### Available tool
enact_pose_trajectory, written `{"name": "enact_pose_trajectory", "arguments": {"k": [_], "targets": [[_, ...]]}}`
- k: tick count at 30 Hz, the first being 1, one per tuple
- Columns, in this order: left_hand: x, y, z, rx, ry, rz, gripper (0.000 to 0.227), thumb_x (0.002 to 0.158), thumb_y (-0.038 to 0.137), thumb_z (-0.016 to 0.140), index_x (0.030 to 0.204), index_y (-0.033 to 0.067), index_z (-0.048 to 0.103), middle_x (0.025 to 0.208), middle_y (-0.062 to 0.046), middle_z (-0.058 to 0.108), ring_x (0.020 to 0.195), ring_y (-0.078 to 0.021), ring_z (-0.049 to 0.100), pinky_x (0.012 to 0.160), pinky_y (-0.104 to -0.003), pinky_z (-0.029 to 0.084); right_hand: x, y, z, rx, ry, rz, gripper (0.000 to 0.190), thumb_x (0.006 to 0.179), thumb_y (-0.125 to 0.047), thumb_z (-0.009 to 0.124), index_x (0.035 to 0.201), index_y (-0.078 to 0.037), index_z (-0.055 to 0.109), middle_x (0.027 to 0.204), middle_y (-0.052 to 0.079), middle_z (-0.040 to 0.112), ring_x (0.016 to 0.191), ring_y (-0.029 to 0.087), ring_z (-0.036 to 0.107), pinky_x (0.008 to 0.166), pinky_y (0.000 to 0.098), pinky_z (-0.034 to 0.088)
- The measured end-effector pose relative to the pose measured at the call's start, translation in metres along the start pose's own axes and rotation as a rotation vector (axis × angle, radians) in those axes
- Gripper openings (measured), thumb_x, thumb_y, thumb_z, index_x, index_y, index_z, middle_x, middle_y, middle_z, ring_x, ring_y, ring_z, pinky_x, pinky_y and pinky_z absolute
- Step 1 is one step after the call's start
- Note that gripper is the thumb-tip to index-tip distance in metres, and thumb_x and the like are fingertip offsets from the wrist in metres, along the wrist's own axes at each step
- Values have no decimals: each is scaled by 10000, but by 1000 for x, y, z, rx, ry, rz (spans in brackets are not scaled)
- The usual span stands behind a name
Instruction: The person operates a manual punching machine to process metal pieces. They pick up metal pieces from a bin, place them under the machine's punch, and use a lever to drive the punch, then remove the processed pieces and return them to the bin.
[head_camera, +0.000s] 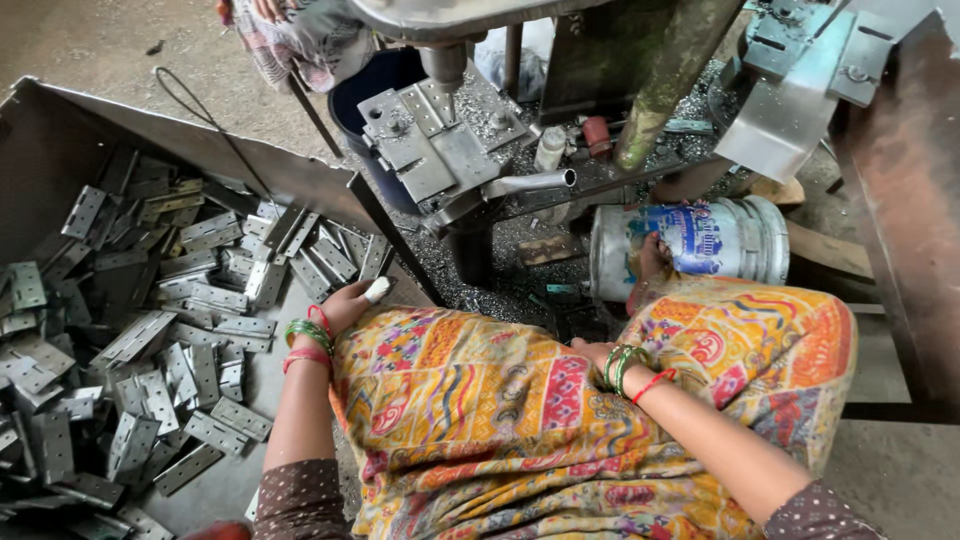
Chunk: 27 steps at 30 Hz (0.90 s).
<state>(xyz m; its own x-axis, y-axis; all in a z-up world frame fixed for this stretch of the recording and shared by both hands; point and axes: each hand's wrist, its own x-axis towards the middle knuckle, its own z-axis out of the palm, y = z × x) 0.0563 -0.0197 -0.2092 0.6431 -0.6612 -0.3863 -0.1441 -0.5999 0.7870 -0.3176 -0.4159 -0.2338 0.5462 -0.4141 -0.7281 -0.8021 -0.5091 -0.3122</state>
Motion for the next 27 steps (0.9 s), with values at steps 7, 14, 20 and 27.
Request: {"name": "enact_pose_trajectory", "arguments": {"k": [7, 14, 20, 27], "targets": [[-2, 0, -1, 120, 25, 23, 568, 919, 272, 563, 1447, 63, 559, 1404, -147, 648, 1290, -255, 607, 1113, -351, 433, -7, 12, -9, 106, -41, -232, 581, 1027, -519, 244, 1228, -104, 596, 1368, 205, 625, 1291, 403, 544, 1129, 423, 349], [5, -3, -3, 202, -22, 28, 567, 902, 236, 562, 1444, 73, 562, 1410, -151, 644, 1299, -269, 605, 1119, -353, 434, -19, 15, -20, 25, -123, -396, 442, 1022, -436, 290, 1308, -188, 517, 1298, 143, 626, 1184, 270, 564, 1096, 393, 390], [8, -12, 0, 207, -16, -34, 569, 906, 245, 571, 1452, 85, 550, 1415, -146, 633, 1295, -269, 603, 1114, -354, 435, -26, -3, -17, 301, -292, -518, 421, 1072, -397, 308, 1354, -152, 503, 1315, 70, 620, 1217, 158, 539, 1120, 352, 371], [11, -9, 0, 178, -27, -16, 571, 890, 225, 573, 1444, 88, 571, 1379, -142, 674, 1262, -253, 631, 1105, -342, 446, -54, -6, -48, 180, -368, -558, 417, 1046, -358, 369, 1423, -195, 442, 1308, -4, 647, 1223, 109, 570, 1088, 314, 420]]}}
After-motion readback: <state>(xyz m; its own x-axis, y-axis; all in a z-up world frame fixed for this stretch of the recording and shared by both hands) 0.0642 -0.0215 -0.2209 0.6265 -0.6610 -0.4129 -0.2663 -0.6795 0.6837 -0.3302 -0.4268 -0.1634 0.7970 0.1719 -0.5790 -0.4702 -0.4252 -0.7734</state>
